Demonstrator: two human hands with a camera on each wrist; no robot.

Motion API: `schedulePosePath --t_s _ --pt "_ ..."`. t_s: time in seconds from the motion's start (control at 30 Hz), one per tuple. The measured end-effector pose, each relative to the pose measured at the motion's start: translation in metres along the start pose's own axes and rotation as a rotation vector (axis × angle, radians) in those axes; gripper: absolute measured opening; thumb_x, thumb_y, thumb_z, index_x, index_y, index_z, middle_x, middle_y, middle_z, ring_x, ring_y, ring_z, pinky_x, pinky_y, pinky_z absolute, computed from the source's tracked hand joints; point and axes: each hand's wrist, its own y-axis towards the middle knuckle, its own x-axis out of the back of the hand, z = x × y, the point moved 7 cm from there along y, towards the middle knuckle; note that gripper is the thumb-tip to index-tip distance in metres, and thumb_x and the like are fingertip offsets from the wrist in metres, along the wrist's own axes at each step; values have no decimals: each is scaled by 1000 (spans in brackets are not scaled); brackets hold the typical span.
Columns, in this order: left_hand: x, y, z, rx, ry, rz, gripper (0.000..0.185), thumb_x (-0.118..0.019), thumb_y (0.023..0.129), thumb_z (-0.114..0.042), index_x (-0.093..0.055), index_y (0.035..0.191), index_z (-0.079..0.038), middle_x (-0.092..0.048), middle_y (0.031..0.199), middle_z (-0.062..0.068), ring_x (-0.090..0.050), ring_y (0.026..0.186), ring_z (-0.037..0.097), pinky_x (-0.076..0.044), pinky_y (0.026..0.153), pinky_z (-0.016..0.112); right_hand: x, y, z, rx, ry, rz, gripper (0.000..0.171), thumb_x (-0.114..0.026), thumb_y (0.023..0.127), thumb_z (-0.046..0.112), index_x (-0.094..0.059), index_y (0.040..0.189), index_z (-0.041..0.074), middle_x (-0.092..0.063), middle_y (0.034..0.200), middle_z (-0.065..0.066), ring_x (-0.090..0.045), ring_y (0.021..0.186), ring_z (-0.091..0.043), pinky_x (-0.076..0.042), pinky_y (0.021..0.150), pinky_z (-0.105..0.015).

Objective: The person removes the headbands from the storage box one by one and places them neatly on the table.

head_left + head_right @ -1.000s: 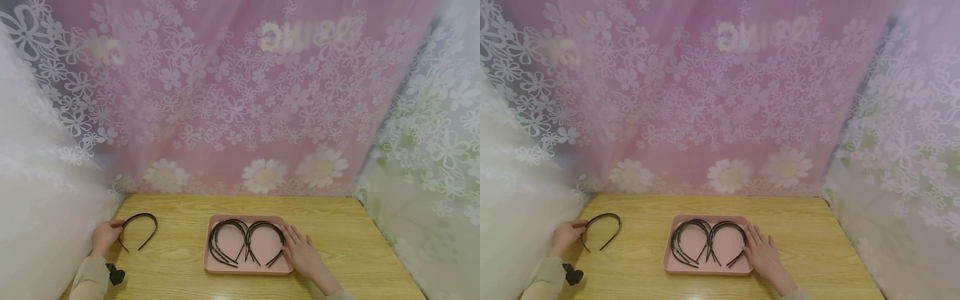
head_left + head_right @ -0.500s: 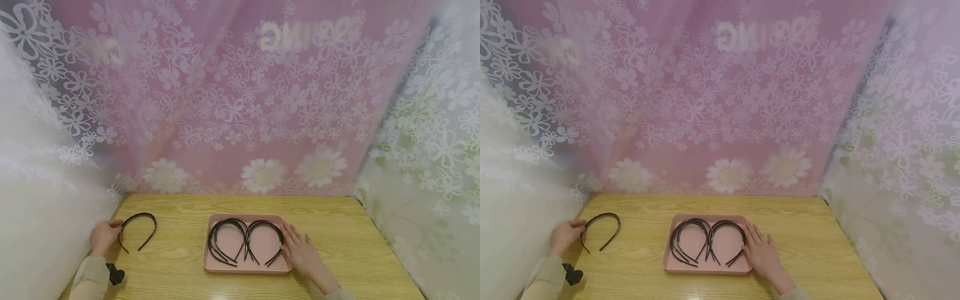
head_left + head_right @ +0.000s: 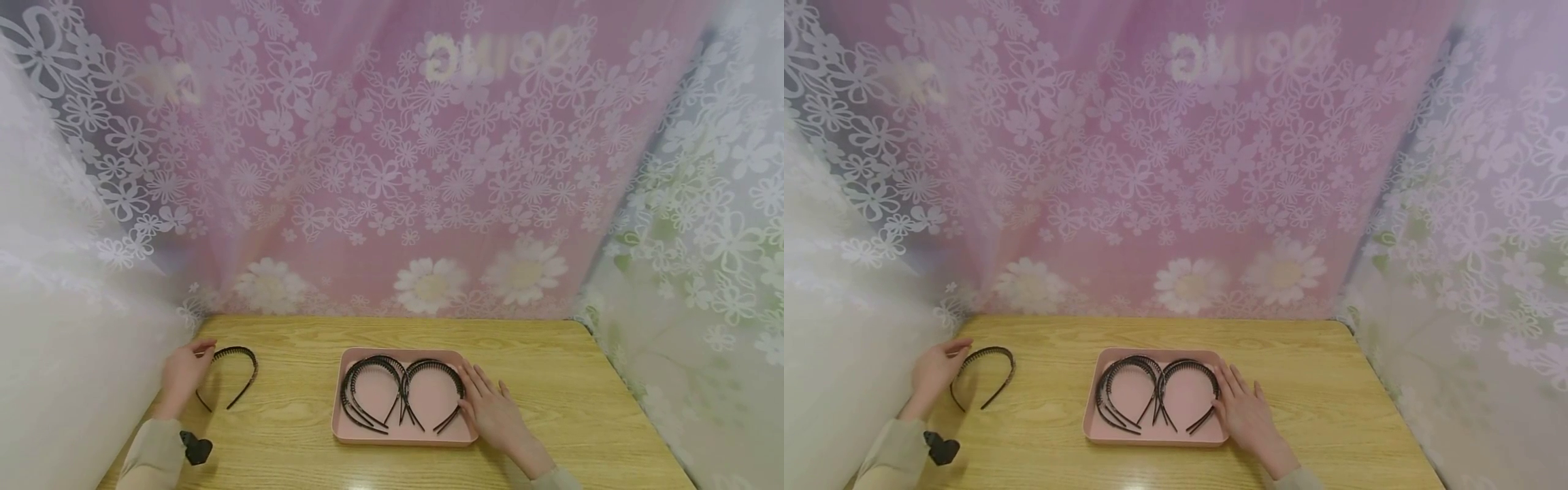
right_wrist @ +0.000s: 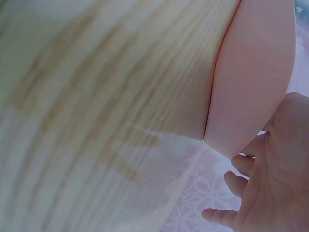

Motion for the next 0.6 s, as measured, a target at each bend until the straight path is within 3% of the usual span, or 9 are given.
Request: schedulePosePath --t_s 0.2,0.4,0.6 --pt "-1 -3 -25 -44 -51 38 33 -57 104 -17 -67 128 3 -68 118 29 -70 95 43 -49 52 33 -1 0 0 -2 8 4 60 -60 103 27 -41 155 3 -35 162 -15 -38 146 -39 -31 108 -72" --pt "2 -4 -48 -83 -84 38 32 -57 104 -17 -68 126 5 -70 115 28 -68 101 45 -54 59 34 0 0 0 -3 4 1 60 -60 103 28 -41 155 3 -36 161 -14 -38 145 -38 -32 107 -72" --pt "2 -6 -66 -121 -57 55 31 -58 104 -16 -68 126 3 -69 117 28 -69 100 45 -49 50 31 0 -1 0 -2 4 -4 60 -61 103 27 -42 154 3 -37 161 -15 -39 145 -38 -33 107 -72"
